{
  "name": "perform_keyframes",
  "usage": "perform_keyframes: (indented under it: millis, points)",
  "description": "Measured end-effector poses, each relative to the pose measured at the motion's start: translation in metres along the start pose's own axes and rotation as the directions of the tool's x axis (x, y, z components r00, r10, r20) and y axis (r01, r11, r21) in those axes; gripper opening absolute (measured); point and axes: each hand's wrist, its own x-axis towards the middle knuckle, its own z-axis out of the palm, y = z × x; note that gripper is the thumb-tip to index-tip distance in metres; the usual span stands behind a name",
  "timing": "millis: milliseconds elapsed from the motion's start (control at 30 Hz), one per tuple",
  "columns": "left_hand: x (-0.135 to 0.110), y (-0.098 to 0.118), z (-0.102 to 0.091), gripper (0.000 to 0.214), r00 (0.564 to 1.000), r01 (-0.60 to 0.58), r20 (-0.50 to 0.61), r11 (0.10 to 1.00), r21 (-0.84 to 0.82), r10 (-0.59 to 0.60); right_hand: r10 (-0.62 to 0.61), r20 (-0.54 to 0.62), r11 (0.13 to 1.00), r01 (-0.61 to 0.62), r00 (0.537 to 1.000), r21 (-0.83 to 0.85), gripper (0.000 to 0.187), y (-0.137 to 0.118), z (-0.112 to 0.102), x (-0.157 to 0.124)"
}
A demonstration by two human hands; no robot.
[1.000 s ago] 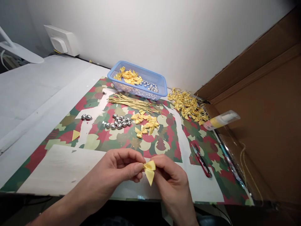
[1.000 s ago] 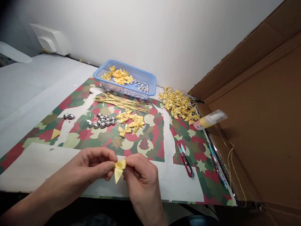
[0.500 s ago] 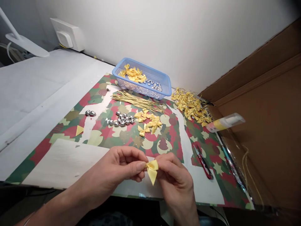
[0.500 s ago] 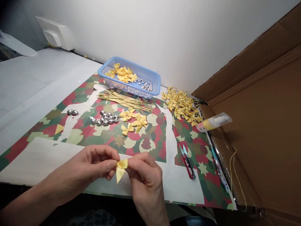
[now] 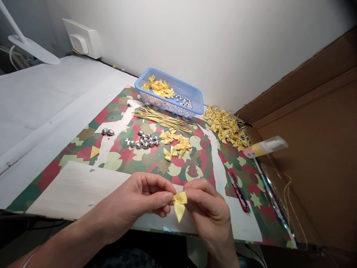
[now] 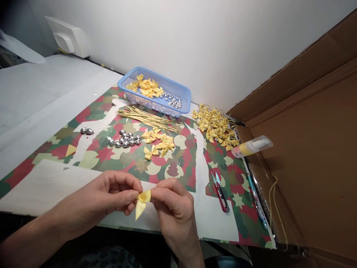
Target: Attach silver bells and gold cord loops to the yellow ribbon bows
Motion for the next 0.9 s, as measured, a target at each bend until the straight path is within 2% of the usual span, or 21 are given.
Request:
perform_keyframes:
  millis: [200,333,400,467,533,633,667,800,900]
  points:
    - [0.002,-0.001,-0.001,0.011,1.000,0.012,0.010,1.000,-0.018,-0.012,0.019,-0.001,0.999,-0.018,1.000,0.042,0.027,0.004,0.006,0.001]
    - [0.003,-0.001,0.000,0.011,1.000,-0.004,-0.008,1.000,-0.016,0.004,0.013,-0.082,1.000,-0.014,0.997,-0.003,0.026,0.003,0.009,-0.002]
    - [0.004,0.000,0.002,0.012,0.998,-0.043,-0.047,0.999,0.012,0.044,0.040,-0.114,0.995,-0.050,0.993,-0.081,0.033,0.001,0.007,-0.005]
    - [0.004,0.000,0.004,0.011,0.989,-0.084,-0.114,0.995,0.061,0.090,0.056,-0.119,0.979,-0.078,0.991,-0.189,0.050,-0.003,0.004,-0.007]
    - [0.003,0.000,0.006,0.010,0.976,-0.108,-0.177,0.986,0.129,0.130,-0.050,-0.131,0.943,0.004,0.990,-0.332,0.056,-0.008,0.001,-0.006]
    - [0.003,-0.001,0.009,0.010,0.957,-0.138,-0.224,0.968,0.210,0.185,-0.315,-0.071,0.811,0.229,0.947,-0.539,0.039,-0.019,0.002,-0.002]
    - [0.003,-0.002,0.010,0.010,0.952,-0.151,-0.231,0.963,0.222,0.202,-0.364,-0.033,0.760,0.276,0.931,-0.588,0.032,-0.023,0.004,0.000]
    - [0.003,-0.004,0.011,0.010,0.935,-0.190,-0.247,0.946,0.264,0.256,-0.440,0.056,0.628,0.352,0.896,-0.694,0.020,-0.027,0.017,0.004]
    - [0.002,-0.004,0.011,0.011,0.927,-0.188,-0.257,0.932,0.310,0.273,-0.492,0.041,0.601,0.374,0.869,-0.707,0.020,-0.021,0.026,0.005]
